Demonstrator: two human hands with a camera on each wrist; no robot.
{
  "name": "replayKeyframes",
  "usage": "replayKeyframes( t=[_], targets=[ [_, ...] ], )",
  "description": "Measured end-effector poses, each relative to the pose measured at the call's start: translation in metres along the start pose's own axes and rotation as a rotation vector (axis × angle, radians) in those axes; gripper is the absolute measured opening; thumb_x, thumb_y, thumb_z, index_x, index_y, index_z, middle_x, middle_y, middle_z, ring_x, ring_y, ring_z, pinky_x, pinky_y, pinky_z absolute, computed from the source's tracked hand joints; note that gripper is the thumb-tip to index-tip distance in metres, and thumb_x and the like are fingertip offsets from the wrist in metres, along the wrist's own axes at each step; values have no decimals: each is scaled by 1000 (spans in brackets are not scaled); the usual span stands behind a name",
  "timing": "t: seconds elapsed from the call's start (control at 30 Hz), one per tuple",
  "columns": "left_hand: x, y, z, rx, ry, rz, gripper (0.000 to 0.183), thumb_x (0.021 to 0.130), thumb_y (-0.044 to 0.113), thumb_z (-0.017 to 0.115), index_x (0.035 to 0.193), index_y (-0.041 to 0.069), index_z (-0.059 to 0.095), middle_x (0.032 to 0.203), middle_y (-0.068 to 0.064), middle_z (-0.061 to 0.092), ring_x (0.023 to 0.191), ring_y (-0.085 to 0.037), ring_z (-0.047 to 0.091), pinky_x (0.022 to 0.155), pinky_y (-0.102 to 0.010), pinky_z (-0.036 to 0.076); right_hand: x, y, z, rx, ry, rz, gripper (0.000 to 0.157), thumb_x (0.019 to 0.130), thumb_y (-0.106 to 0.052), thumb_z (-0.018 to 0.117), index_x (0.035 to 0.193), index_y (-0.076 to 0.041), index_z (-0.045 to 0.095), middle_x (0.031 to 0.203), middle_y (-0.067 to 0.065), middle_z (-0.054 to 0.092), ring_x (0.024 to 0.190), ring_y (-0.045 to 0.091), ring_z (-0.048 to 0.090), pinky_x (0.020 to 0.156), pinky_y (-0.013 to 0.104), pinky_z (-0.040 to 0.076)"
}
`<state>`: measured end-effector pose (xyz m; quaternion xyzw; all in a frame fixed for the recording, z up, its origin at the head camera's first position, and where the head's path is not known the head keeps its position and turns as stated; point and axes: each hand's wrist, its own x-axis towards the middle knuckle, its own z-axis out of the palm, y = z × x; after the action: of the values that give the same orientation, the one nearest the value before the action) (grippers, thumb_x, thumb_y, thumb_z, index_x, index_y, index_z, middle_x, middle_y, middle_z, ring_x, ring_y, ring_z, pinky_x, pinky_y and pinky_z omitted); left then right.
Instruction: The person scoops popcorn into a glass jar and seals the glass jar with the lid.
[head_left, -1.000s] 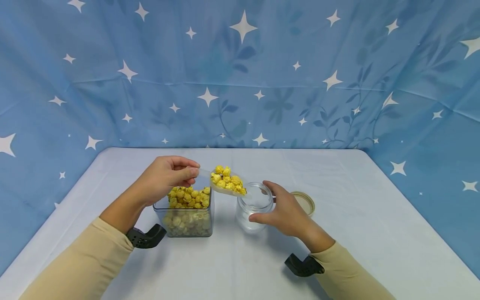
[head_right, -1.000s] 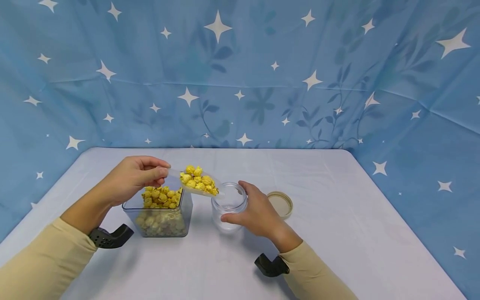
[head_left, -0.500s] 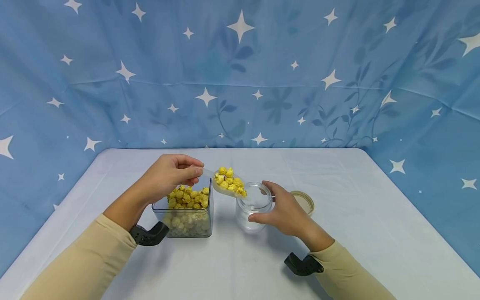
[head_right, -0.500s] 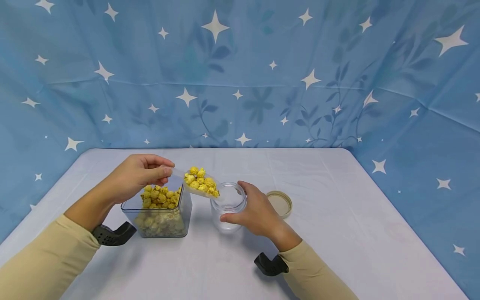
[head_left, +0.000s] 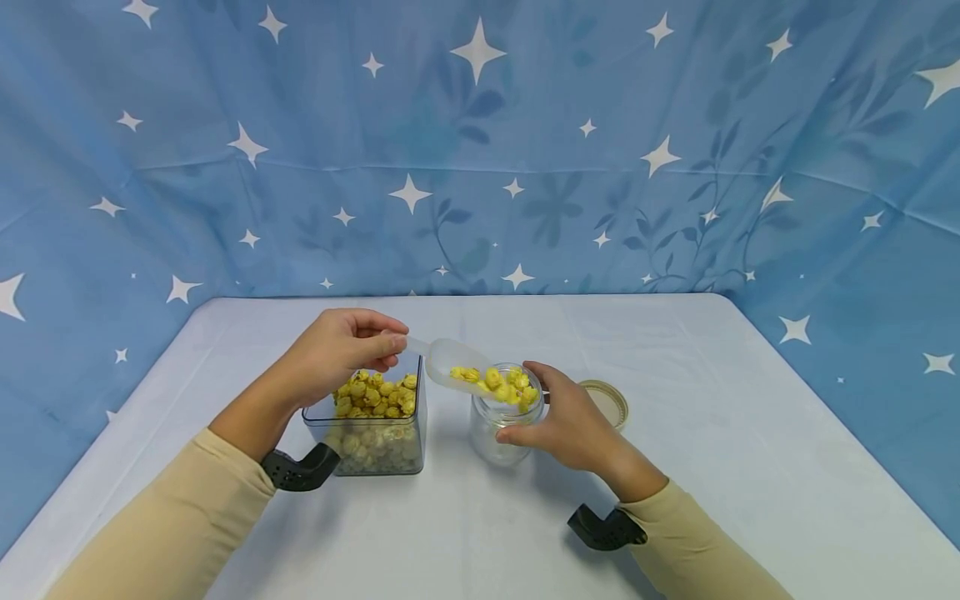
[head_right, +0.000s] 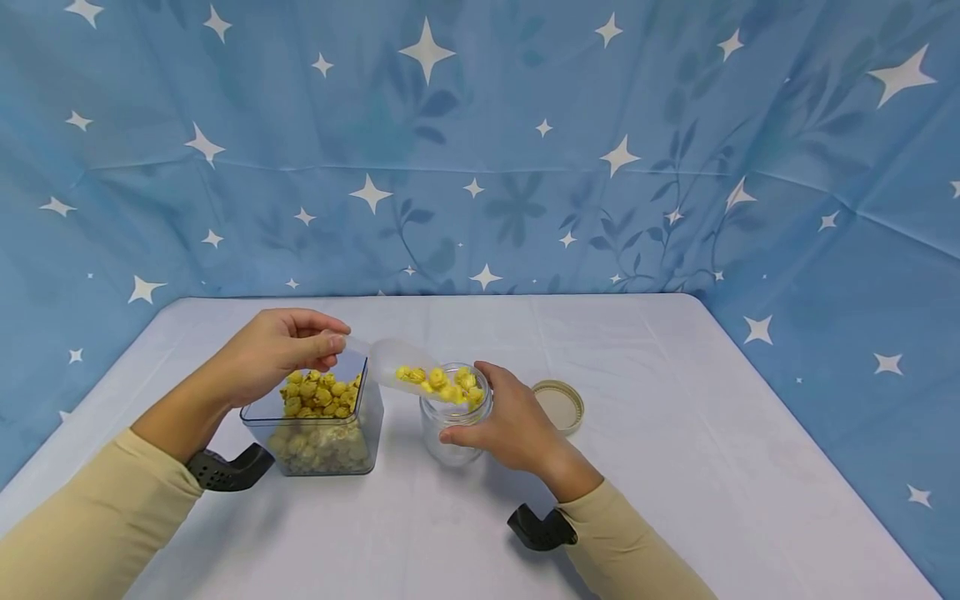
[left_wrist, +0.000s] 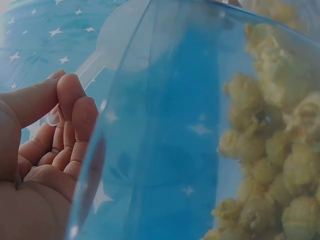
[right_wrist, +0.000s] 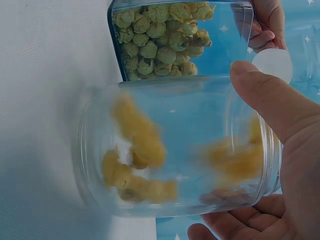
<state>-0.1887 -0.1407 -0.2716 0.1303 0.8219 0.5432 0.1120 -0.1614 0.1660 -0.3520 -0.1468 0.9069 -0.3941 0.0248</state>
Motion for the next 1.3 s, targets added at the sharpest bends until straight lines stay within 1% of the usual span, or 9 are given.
replayKeyframes(
  t=[0.17, 0.43, 0.63, 0.77, 0.9, 1.07, 1.13, 1.23, 1.3],
  targets=[
    [0, 0, 0, 2, -2, 3, 35, 100, 20, 65, 126, -4, 63, 104, -11, 68, 90, -23, 66, 90, -43, 54, 0, 1, -1, 14, 2, -18, 100, 74, -39, 90, 148, 5, 39, 138, 16, 54, 118, 36, 58, 93, 47, 53],
    [-1, 1, -2, 12, 5, 6, 35, 100, 21, 65, 126, -4, 64, 105, -11, 68, 91, -23, 66, 92, -45, 53, -1, 1, -1, 8, 6, -28, 100, 74, -40, 89, 148, 5, 40, 136, 16, 55, 117, 37, 59, 92, 47, 53],
    [-6, -1, -8, 17, 8, -3, 36, 100, 22, 65, 126, -2, 63, 105, -12, 68, 93, -24, 66, 92, -45, 53, -1, 1, 0, 13, 4, -23, 100, 74, -41, 89, 148, 5, 39, 137, 16, 54, 117, 37, 58, 92, 47, 52],
    [-13, -5, -15, 17, 25, -1, 37, 100, 24, 65, 127, -2, 63, 104, -11, 67, 95, -26, 65, 92, -44, 53, -1, 1, -2, 6, -13, -35, 102, 76, -42, 88, 150, 5, 35, 144, 19, 48, 119, 38, 56, 95, 47, 51],
    [-28, -12, -27, 21, 54, 12, 41, 101, 24, 64, 131, -5, 60, 106, -9, 66, 98, -27, 66, 90, -35, 54, 1, -3, -8, 11, -7, -110, 101, 77, -41, 88, 150, 5, 35, 148, 19, 45, 126, 37, 53, 99, 48, 48],
    [-42, -20, -49, 43, 94, 20, 42, 103, 21, 60, 133, -8, 57, 105, -7, 65, 94, -17, 66, 86, -25, 54, 11, -19, -16, 12, 24, -228, 97, 76, -38, 89, 149, 2, 39, 149, 13, 47, 134, 30, 47, 106, 49, 42],
    [-47, -23, -56, 55, 107, 21, 42, 103, 21, 59, 134, -8, 56, 104, -5, 64, 92, -13, 66, 86, -24, 54, 14, -27, -17, -3, 7, -238, 98, 76, -39, 89, 150, 0, 38, 150, 12, 46, 134, 30, 47, 107, 49, 41],
    [-54, -29, -69, 56, 132, 29, 38, 104, 20, 59, 132, -5, 58, 102, -2, 64, 90, -12, 66, 85, -22, 53, 21, -39, -17, -30, -38, -238, 100, 76, -40, 89, 151, 0, 36, 152, 12, 43, 135, 30, 46, 107, 49, 41],
    [-60, -33, -78, 47, 148, 51, 28, 104, 17, 59, 127, 3, 63, 100, 0, 63, 89, -12, 66, 84, -21, 53, 26, -48, -15, -36, -80, -245, 101, 76, -40, 89, 152, 0, 36, 152, 12, 43, 136, 29, 45, 108, 47, 40]
  ],
)
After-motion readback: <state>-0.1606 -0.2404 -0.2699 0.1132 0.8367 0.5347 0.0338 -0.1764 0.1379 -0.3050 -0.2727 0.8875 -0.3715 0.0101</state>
